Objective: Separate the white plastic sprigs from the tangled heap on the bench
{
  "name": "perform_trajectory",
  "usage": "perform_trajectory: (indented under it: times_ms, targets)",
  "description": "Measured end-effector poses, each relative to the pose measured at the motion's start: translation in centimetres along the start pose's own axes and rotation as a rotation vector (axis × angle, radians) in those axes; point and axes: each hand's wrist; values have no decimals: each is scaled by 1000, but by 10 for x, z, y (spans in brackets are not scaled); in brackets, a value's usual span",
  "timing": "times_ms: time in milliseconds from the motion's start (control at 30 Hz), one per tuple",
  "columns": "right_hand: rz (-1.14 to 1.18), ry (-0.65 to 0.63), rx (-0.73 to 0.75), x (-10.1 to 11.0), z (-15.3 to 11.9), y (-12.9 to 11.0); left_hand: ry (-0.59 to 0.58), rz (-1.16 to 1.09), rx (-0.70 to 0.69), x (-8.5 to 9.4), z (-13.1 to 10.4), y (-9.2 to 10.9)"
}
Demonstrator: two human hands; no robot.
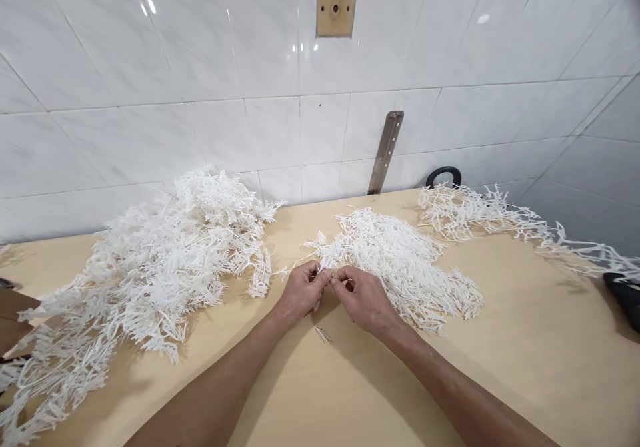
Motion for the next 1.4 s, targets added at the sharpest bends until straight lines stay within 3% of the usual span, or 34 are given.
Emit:
perform_trajectory:
  times_ms: [433, 633, 800, 1000, 1067, 1167, 1233, 1333, 1400]
  targets:
    - [-238, -44, 256, 3, 0, 5, 159, 402, -246, -4, -3, -3]
    - [-218, -170, 146, 4, 0, 6, 198, 499, -394, -9, -6, -15]
    - [-151, -129, 129, -2, 3, 2, 293, 539, -456, -13, -5, -22]
    - [144, -186, -153, -4, 10, -5, 383, 371, -400, -17, -8, -11]
    - [49, -137, -89, -4, 11, -7, 400, 333, -393, -18, -9, -9]
    - [-240, -38, 144, -6, 10, -9, 434, 348, -443, -17, -10, -10]
    - [-383, -46, 233, -5, 9, -9, 432, 396, -512, -15, -11, -11]
    - [-506, -70, 186, 3, 10, -3, 414, 448, -607, -14, -12, -10]
    - [-489, -16, 117, 13, 13, 5, 416, 424, -585, -14, -13, -9]
Point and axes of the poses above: each hand's wrist, its own z-axis towards the middle knuckle, its own x-axis out of the back of the hand, y = z × x, and after that the axes turned 10 degrees about x, right-handed
